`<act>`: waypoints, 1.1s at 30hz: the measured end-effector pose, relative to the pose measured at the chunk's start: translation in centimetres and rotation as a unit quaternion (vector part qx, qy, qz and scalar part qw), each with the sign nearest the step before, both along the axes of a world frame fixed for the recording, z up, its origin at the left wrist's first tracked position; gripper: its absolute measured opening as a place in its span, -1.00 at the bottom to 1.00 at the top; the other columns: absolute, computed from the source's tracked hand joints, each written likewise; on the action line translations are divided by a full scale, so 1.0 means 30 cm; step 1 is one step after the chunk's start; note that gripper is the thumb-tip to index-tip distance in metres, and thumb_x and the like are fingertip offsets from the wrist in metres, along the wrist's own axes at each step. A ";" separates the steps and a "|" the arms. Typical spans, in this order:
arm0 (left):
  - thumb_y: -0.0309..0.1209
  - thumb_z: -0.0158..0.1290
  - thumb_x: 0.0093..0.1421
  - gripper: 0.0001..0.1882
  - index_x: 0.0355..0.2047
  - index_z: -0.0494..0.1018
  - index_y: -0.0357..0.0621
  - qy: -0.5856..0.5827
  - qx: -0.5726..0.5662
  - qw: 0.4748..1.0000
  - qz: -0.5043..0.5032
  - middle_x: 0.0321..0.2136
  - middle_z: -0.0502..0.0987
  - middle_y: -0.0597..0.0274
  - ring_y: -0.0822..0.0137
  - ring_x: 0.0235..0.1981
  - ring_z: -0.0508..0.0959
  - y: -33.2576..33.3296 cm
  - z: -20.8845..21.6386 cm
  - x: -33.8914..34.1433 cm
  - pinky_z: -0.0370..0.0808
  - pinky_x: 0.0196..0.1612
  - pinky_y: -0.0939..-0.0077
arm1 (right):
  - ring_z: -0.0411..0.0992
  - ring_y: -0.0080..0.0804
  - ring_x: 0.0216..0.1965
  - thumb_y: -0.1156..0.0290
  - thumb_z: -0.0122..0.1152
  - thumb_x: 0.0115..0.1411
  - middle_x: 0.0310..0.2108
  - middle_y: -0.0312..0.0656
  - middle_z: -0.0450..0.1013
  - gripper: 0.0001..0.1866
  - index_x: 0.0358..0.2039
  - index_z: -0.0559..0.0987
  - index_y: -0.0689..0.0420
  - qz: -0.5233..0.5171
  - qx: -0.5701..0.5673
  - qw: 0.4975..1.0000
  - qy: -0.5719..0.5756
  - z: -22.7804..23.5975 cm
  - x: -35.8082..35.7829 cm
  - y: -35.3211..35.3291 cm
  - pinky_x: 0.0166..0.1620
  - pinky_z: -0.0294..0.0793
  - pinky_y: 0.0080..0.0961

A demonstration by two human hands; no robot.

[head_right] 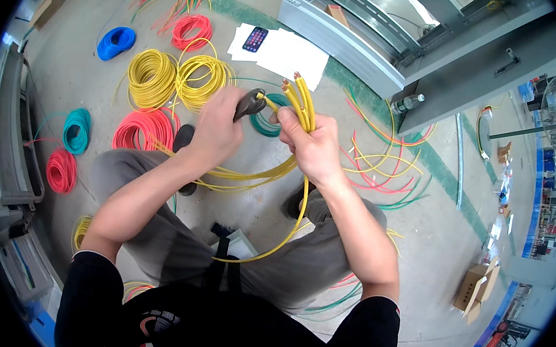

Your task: The person sits on the floor and uses pliers to cut multiple yellow and green cables into shorter lengths. The cut pieces are placed on the floor among other coiled cables.

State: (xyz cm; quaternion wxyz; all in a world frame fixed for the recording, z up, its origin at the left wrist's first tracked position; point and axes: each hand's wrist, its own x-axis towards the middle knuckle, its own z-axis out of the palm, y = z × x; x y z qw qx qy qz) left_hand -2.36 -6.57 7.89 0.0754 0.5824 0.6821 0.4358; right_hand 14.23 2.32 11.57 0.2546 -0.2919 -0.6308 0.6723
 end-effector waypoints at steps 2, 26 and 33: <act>-0.75 -0.22 -0.21 -0.49 -0.16 0.36 -0.31 -0.298 -0.186 0.926 -0.140 -0.44 0.38 0.24 0.26 -0.32 0.52 -0.035 0.061 0.010 0.42 -0.25 0.31 | 0.09 -0.72 -0.69 0.27 0.10 0.27 -0.72 -0.43 0.24 -0.71 -0.39 0.57 0.28 -0.020 0.043 0.999 -0.011 0.004 -0.002 0.009 -0.61 0.04 -0.71; -0.70 -0.12 -0.25 -0.59 -0.29 0.48 -0.36 -0.691 -0.181 0.684 -0.149 -0.44 0.53 0.12 0.17 -0.35 0.56 -0.098 0.148 -0.014 0.45 -0.28 0.38 | 0.21 -0.76 -0.64 0.33 0.07 0.29 -0.67 -0.39 0.32 -0.74 -0.41 0.56 0.25 -0.005 0.201 0.976 -0.078 0.043 -0.049 -0.011 -0.59 0.15 -0.73; -0.70 -0.09 -0.18 -0.67 -0.32 0.47 -0.35 -0.423 -0.178 0.879 -0.128 -0.39 0.54 0.20 0.32 -0.34 0.55 -0.105 0.154 -0.030 0.42 -0.24 0.52 | 0.19 -0.75 -0.65 0.34 0.09 0.28 -0.67 -0.38 0.33 -0.76 -0.41 0.56 0.25 0.008 0.237 0.971 -0.032 0.039 -0.032 0.014 -0.59 0.15 -0.72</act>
